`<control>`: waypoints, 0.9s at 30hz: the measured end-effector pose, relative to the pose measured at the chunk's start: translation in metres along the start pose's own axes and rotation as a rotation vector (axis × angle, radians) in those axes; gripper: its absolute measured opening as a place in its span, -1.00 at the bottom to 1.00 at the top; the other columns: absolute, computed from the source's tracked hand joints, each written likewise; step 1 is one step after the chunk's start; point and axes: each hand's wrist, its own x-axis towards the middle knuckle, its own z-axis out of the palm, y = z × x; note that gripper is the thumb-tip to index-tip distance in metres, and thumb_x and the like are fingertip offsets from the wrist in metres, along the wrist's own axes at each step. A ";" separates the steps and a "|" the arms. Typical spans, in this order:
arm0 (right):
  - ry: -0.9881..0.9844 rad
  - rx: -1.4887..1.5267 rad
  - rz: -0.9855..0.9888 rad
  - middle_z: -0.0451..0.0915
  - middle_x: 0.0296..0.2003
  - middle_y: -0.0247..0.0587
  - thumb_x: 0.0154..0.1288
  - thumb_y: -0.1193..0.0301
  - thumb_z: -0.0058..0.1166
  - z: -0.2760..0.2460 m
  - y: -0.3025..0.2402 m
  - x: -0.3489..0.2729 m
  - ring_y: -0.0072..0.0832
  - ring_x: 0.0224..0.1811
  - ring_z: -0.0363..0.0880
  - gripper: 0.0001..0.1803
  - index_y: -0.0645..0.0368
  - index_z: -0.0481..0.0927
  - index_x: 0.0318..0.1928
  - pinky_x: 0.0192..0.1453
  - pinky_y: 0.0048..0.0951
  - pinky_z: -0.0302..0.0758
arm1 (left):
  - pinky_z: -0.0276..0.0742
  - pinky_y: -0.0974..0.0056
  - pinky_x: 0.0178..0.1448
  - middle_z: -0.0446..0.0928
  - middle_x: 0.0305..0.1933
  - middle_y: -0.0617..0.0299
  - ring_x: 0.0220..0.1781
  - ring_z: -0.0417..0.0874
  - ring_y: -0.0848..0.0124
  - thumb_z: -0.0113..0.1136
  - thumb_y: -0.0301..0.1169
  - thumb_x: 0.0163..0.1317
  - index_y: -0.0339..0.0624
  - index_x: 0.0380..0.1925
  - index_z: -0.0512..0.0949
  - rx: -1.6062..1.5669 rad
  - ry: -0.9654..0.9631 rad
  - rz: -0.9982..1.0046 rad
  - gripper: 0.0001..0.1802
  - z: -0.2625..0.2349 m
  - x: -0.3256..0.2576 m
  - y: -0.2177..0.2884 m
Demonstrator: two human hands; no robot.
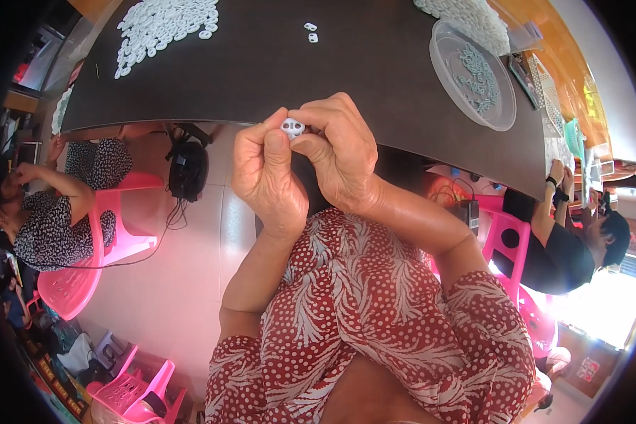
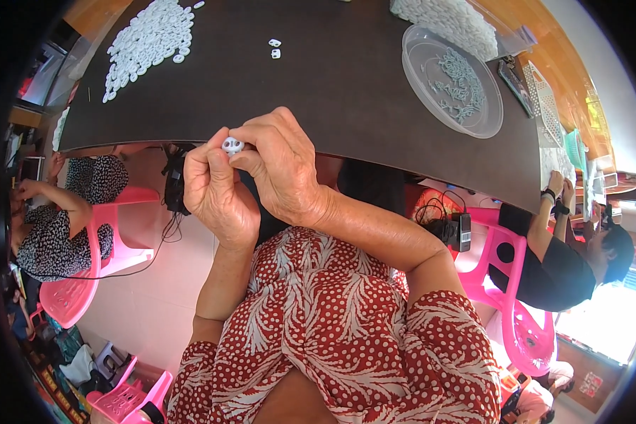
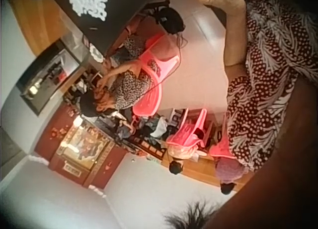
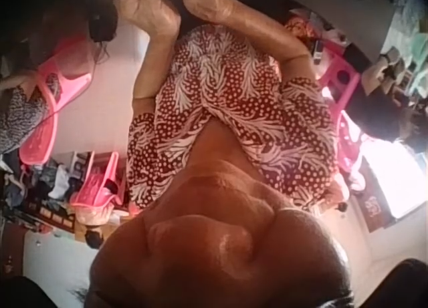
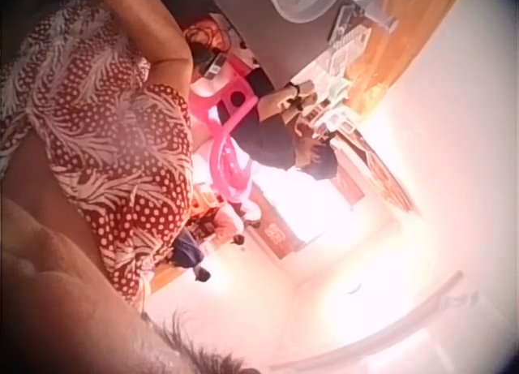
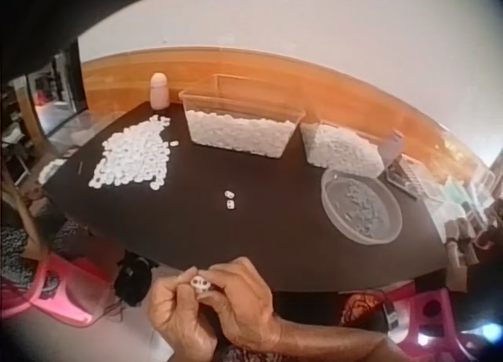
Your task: Manually assemble small white plastic components by inserting grey plastic pins into them.
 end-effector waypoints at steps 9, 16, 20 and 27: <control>0.014 -0.015 -0.127 0.47 -0.44 -0.18 -0.13 0.61 0.25 0.001 0.007 0.001 -0.31 -0.45 0.39 -0.68 0.26 0.48 -0.28 -0.43 -0.39 0.37 | 0.40 0.43 -0.10 0.47 -0.27 0.27 -0.24 0.43 0.57 0.02 -0.39 0.35 -0.35 -0.22 0.48 0.022 0.023 0.053 -0.80 0.003 -0.001 -0.004; 0.011 -0.016 -0.155 0.47 -0.45 -0.16 -0.17 0.65 0.23 0.000 0.014 0.005 -0.29 -0.46 0.39 -0.65 0.27 0.47 -0.27 -0.44 -0.38 0.38 | 0.37 0.43 -0.09 0.43 -0.31 0.33 -0.27 0.39 0.60 0.05 -0.34 0.34 -0.30 -0.28 0.48 0.143 0.044 0.091 -0.79 0.005 0.005 -0.012; 0.027 -0.038 -0.153 0.49 -0.44 -0.12 -0.11 0.66 0.20 -0.008 0.012 0.011 -0.29 -0.46 0.42 -0.69 0.30 0.49 -0.26 -0.43 -0.39 0.39 | 0.35 0.47 -0.14 0.40 -0.33 0.35 -0.28 0.37 0.61 0.03 -0.42 0.35 -0.32 -0.24 0.49 0.143 0.006 0.137 -0.84 0.015 0.008 -0.008; -0.059 -0.002 0.253 0.50 -0.46 -0.15 0.04 0.55 0.18 -0.044 0.029 0.032 -0.29 -0.40 0.47 -0.90 0.25 0.55 -0.38 -0.31 -0.35 0.42 | 0.42 0.49 -0.28 0.51 -0.37 0.28 -0.41 0.45 0.60 -0.02 -0.47 0.35 -0.33 -0.04 0.51 0.449 -0.176 -0.134 -0.75 0.025 0.039 0.002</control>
